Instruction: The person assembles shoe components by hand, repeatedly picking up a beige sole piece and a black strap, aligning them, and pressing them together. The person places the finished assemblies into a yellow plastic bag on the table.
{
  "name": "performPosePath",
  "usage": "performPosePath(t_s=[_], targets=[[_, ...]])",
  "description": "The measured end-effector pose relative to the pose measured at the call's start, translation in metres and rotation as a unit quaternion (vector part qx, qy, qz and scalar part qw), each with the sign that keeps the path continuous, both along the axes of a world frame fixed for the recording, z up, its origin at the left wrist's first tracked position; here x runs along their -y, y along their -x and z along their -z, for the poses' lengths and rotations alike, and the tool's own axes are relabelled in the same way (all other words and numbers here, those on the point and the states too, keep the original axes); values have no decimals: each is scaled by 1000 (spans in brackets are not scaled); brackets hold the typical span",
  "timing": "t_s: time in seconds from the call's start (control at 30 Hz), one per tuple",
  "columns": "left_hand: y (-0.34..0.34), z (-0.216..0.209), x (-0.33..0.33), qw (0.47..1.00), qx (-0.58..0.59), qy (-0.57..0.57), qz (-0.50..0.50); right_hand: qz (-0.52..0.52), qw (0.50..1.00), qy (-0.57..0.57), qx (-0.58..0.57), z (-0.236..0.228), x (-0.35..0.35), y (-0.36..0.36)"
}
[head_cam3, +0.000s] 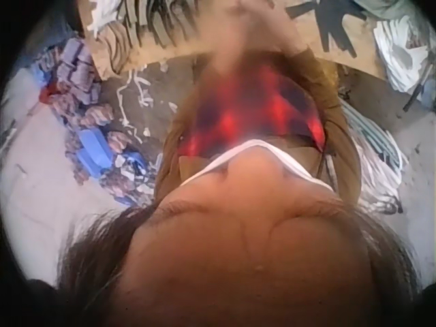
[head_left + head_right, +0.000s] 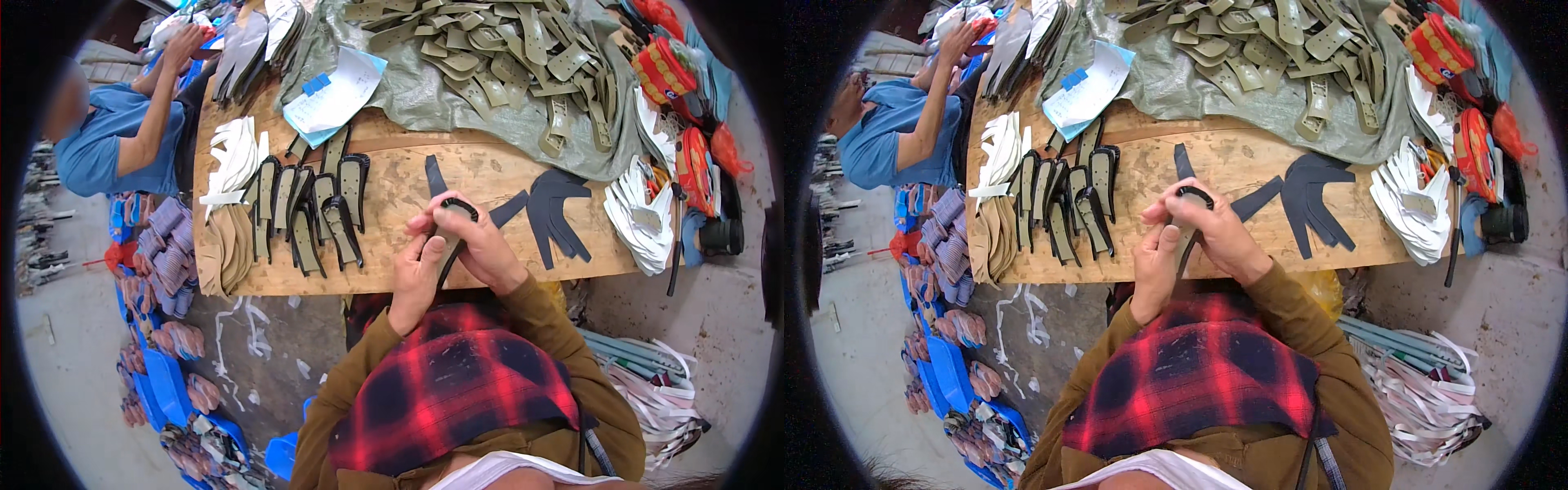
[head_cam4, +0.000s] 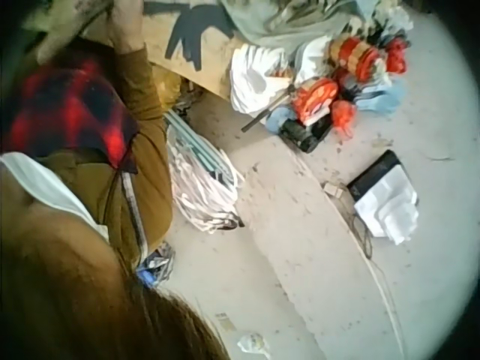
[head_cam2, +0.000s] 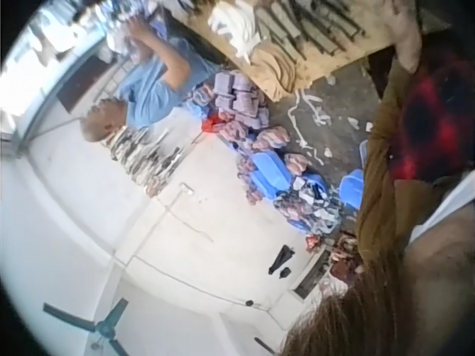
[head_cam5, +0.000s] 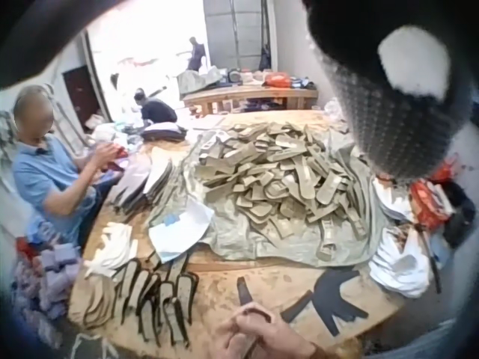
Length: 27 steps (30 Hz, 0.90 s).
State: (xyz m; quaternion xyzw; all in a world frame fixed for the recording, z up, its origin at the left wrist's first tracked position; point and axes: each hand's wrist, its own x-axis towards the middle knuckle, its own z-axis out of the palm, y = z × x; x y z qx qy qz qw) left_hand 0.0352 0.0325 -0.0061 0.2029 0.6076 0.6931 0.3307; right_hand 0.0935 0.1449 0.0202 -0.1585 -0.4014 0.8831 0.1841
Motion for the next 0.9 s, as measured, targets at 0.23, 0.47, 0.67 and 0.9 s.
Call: performPosePath(t_s=[0.23, 0.47, 0.67, 0.9], targets=[[20, -12, 5, 790, 555, -89, 245, 35, 999, 37, -4, 9, -12, -17], [28, -30, 10, 901, 319, 49, 290, 37, 997, 5, 73, 5, -21, -16], [27, -43, 13, 904, 344, 71, 243, -48, 990, 26, 127, -13, -2, -19], [26, -46, 16, 895, 354, 88, 258, -49, 985, -120, 110, 3, -26, -27]])
